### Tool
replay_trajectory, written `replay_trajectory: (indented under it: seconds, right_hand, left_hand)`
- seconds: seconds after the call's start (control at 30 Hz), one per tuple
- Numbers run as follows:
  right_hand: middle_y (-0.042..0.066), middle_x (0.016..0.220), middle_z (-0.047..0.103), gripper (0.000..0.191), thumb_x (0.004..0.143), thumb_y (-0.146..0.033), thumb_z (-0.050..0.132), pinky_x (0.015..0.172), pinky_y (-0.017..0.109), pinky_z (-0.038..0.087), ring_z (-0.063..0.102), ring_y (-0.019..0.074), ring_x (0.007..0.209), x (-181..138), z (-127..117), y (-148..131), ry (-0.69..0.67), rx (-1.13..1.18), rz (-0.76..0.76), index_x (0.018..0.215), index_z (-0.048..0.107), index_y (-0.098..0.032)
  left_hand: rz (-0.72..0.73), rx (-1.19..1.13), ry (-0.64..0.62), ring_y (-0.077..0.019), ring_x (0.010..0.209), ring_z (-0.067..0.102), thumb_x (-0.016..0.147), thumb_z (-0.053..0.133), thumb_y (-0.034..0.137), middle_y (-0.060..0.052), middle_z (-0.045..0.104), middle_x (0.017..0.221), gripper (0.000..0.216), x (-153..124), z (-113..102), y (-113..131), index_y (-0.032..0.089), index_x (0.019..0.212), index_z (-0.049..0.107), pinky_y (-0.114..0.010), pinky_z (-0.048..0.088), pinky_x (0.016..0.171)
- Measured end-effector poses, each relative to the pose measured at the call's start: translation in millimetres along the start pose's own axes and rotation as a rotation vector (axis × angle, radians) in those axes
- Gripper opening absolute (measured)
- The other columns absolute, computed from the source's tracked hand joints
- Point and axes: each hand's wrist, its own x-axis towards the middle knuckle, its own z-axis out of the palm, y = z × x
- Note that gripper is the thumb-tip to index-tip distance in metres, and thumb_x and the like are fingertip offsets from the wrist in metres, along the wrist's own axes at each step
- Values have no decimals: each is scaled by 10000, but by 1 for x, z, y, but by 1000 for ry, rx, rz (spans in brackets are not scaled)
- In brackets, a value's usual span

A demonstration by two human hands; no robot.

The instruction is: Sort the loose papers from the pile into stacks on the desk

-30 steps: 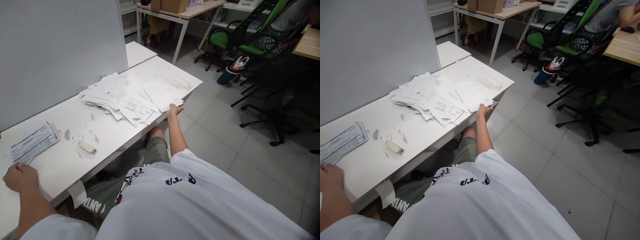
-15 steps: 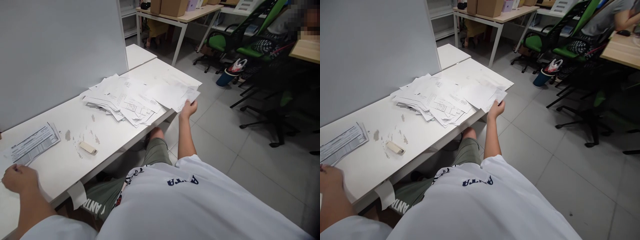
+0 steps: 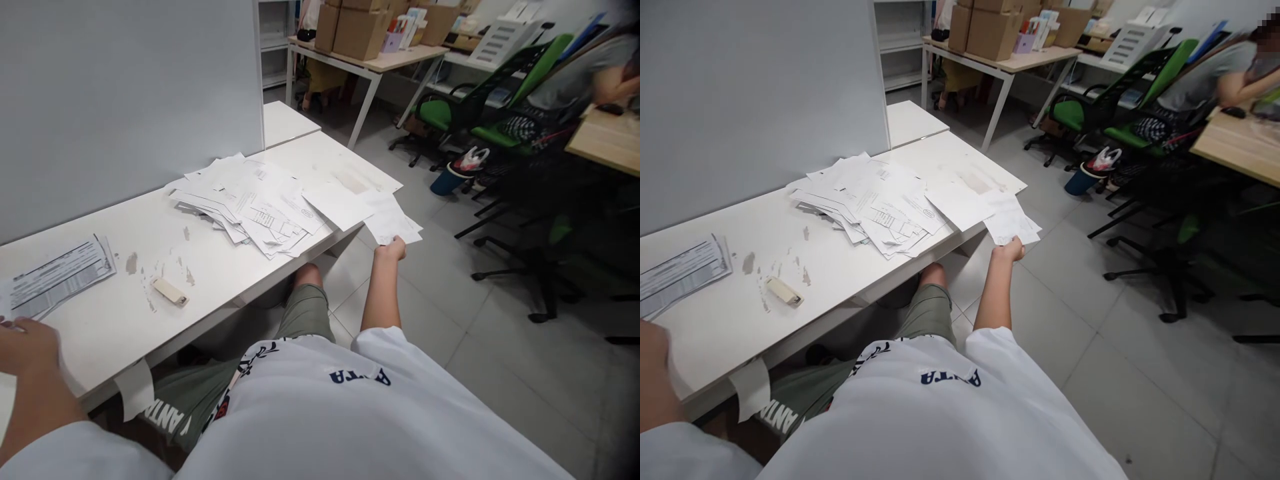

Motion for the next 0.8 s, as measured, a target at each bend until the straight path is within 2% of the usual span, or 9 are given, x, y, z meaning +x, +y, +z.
replay_trajectory:
  seconds: [0.1, 0.23, 0.33, 0.47, 0.57, 0.63, 0.73, 0.8]
  right_hand:
    - [94, 1080, 659, 359, 725, -197, 429, 800, 545, 599, 722, 240, 1027, -1, -11, -2, -29, 16, 11, 1067, 521, -141]
    - [66, 1051, 674, 331, 665, -174, 432, 841, 514, 590, 736, 218, 969, -6, -10, -2, -182, 9, 48, 966, 568, -201]
    - [64, 1065, 681, 378, 652, -147, 433, 899, 476, 575, 727, 199, 973, -18, 15, 5, -252, 5, 55, 997, 575, -205]
    - [59, 1125, 678, 551, 649, -108, 465, 911, 432, 580, 709, 178, 997, -48, 64, 11, -281, 16, 30, 1191, 523, -184]
    - [60, 1191, 655, 630, 662, -89, 463, 897, 363, 586, 701, 162, 1012, -66, 90, 7, -255, 26, 5, 1285, 481, -182]
    - [82, 1245, 628, 659, 685, -81, 426, 896, 338, 585, 693, 154, 1040, -72, 96, -1, -209, 19, 1, 1338, 438, -168]
    - [111, 1302, 592, 653, 744, -93, 388, 938, 340, 570, 674, 150, 1101, -72, 85, -18, -129, 44, -43, 1394, 367, -154]
    - [102, 1293, 596, 602, 786, -118, 379, 967, 340, 558, 666, 145, 1127, -75, 70, -36, -68, 74, -86, 1386, 374, -173]
  left_hand:
    - [-22, 5, 52, -467, 1266, 474, 868, 431, 315, -329, 552, 1309, 597, 2, 2, -3, -92, 1292, 534, -600, 371, 1033]
    - [-22, 16, 58, -430, 1244, 496, 876, 434, 315, -314, 572, 1298, 589, 6, 6, -12, -82, 1298, 537, -583, 382, 1036]
    - [-25, 22, 57, -412, 1229, 500, 895, 435, 295, -300, 570, 1311, 562, 10, 11, -21, -60, 1319, 528, -585, 394, 1024]
    - [-29, 15, 43, -399, 1238, 497, 907, 444, 261, -290, 571, 1315, 539, 10, 11, -23, -68, 1329, 512, -591, 389, 1036]
    - [-33, 12, 35, -410, 1258, 501, 913, 443, 250, -291, 570, 1316, 529, 7, 7, -17, -66, 1332, 511, -586, 387, 1047]
    - [-32, 15, 26, -417, 1271, 500, 914, 440, 252, -291, 570, 1317, 532, 5, 4, -12, -64, 1336, 509, -582, 384, 1057]
    - [-54, 9, 26, -433, 1257, 499, 893, 449, 263, -293, 575, 1297, 549, 3, 1, -9, -75, 1322, 508, -592, 390, 1038]
    - [-12, -36, -20, -490, 1328, 381, 885, 427, 282, -315, 493, 1374, 607, 2, 0, -9, -85, 1368, 425, -686, 291, 1056]
